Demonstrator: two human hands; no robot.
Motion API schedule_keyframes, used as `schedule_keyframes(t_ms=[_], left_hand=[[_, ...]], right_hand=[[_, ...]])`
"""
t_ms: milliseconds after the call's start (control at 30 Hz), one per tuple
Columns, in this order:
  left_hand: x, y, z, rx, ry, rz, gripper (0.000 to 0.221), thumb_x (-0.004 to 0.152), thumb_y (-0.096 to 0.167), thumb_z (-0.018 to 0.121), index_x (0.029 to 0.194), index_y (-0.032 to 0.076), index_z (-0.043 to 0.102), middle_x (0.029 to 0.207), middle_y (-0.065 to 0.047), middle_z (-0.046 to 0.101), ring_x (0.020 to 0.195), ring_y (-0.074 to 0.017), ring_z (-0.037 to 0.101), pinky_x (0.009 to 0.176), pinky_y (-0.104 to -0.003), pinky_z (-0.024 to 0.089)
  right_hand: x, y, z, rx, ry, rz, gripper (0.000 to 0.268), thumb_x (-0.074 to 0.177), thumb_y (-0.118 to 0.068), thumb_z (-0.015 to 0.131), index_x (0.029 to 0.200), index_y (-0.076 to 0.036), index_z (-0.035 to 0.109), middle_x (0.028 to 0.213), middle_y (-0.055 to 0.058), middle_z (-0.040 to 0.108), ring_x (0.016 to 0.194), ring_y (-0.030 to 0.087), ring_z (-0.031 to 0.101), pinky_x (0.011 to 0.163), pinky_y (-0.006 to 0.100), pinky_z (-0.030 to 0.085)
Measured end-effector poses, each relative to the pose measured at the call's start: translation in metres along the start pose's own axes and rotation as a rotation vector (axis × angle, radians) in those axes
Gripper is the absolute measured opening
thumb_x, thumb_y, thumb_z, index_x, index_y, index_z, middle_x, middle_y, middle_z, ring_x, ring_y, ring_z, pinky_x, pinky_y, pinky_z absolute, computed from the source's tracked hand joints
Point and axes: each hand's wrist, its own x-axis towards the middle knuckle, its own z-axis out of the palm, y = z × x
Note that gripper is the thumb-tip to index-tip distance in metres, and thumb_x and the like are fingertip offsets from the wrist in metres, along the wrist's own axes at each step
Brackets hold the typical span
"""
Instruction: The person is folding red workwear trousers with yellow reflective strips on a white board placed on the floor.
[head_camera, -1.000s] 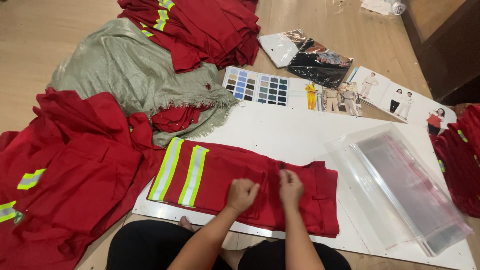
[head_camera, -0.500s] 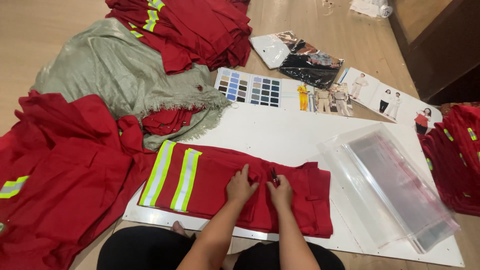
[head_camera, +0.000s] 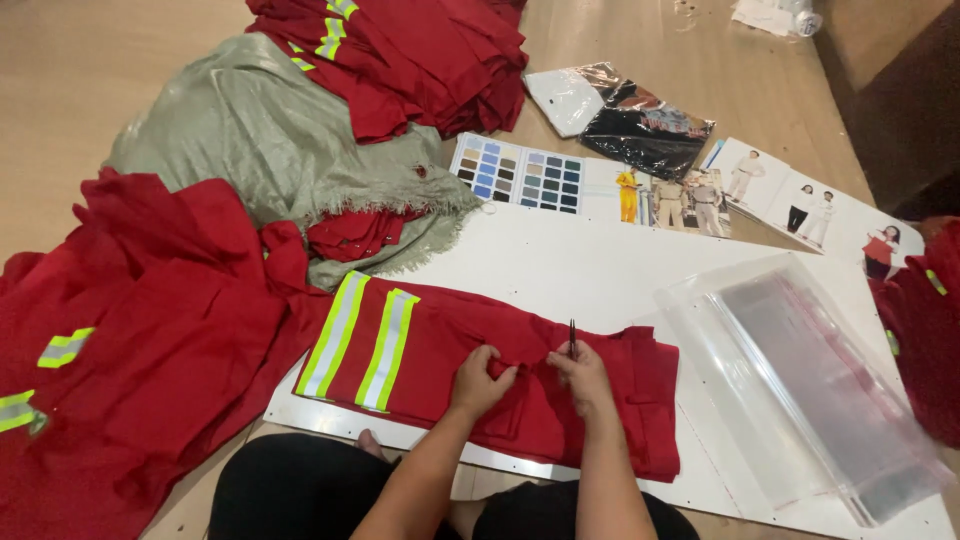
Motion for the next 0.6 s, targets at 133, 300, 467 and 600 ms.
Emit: schedule_keyframes(t_ms=[133,300,467,600], left_hand=[[-0.002,-0.025,0.007,-0.029,0.117,-0.057,0.017,0.085,0.031,0.080,0.088,0.017,0.071,0.087,-0.006,0.073,0.094,-0.0288,0.073,0.081,-0.041,0.058],[-0.024,-0.031,-0.010,-0.078,0.120,-0.091,0.022,0.085,0.023,0.080,0.107,0.023,0.076,0.101,-0.008,0.075,0.105,-0.0300,0.071,0.088,-0.042,0.058],[-0.035,-0.026,-0.023,-0.011,0.030,-0.048,0.034,0.090,0.021,0.074,0.120,0.036,0.077,0.106,-0.008,0.071,0.114,-0.0305,0.068,0.095,-0.042,0.057],[-0.037,-0.040,-0.021,0.002,-0.042,-0.023,0.023,0.094,0.026,0.067,0.110,0.035,0.080,0.096,-0.010,0.063,0.105,-0.0342,0.067,0.092,-0.043,0.057]], right_hand=[[-0.032,-0.039,-0.001,0.164,-0.212,0.141,0.021,0.084,0.001,0.071,0.095,-0.012,0.058,0.057,0.004,0.049,0.037,0.010,0.035,0.037,0.024,0.026],[-0.037,-0.030,-0.004,0.227,-0.168,-0.059,0.021,0.088,0.007,0.068,0.097,-0.011,0.060,0.067,0.005,0.054,0.051,0.015,0.051,0.042,0.022,0.035],[-0.059,-0.022,0.025,0.209,-0.124,-0.257,0.021,0.090,0.010,0.068,0.098,-0.007,0.060,0.076,0.008,0.063,0.067,0.020,0.067,0.047,0.022,0.048],[-0.089,-0.015,0.054,0.214,-0.210,-0.323,0.016,0.092,0.008,0.067,0.101,-0.003,0.059,0.076,0.017,0.069,0.065,0.026,0.073,0.058,0.033,0.061]])
